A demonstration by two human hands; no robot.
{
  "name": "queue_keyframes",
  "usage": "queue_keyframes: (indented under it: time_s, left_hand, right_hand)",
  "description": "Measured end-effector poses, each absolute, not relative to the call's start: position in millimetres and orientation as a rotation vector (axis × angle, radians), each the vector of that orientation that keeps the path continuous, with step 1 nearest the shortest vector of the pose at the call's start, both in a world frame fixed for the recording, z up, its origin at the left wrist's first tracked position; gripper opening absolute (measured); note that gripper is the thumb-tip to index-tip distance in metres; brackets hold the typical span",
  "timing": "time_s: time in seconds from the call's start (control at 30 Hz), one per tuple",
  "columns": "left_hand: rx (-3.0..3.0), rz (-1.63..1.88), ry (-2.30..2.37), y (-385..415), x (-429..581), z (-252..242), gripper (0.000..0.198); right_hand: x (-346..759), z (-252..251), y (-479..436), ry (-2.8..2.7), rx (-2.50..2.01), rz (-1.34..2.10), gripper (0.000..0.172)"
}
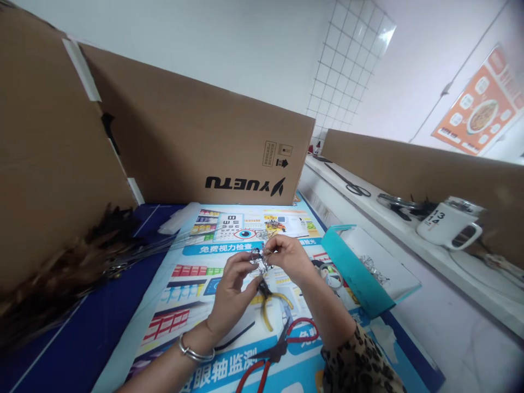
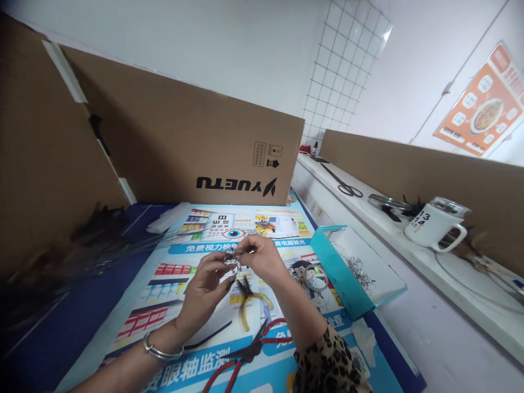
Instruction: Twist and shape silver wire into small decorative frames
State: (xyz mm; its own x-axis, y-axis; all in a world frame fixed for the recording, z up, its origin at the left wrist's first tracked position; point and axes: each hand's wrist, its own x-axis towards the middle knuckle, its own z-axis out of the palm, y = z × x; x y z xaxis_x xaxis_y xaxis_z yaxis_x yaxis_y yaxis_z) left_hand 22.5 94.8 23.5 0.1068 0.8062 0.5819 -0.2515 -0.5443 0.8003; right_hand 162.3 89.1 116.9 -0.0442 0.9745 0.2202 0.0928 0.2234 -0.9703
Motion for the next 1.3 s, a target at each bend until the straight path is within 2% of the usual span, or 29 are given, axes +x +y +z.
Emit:
queue_keyframes:
  time_s: [0.67, 1.07, 1.3]
  left_hand:
    - [1.644, 1.535, 0.568, 93.2, 12.7, 48.3, 0.008]
    - [1.424, 1.394, 0.530, 109.9, -0.3, 67.0, 0.016]
    - [1.605, 1.321, 0.492, 116.2, -23.8, 98.6, 0.018]
  right_hand:
    - [156.5, 115.3, 86.7, -1.322, -1.053, 1.105, 0.014]
    - [158.9, 120.0, 85.1, -1.258, -0.948, 1.161, 0.015]
    - [159.2, 130.7, 77.9, -1.385, -0.836, 1.059, 0.013]
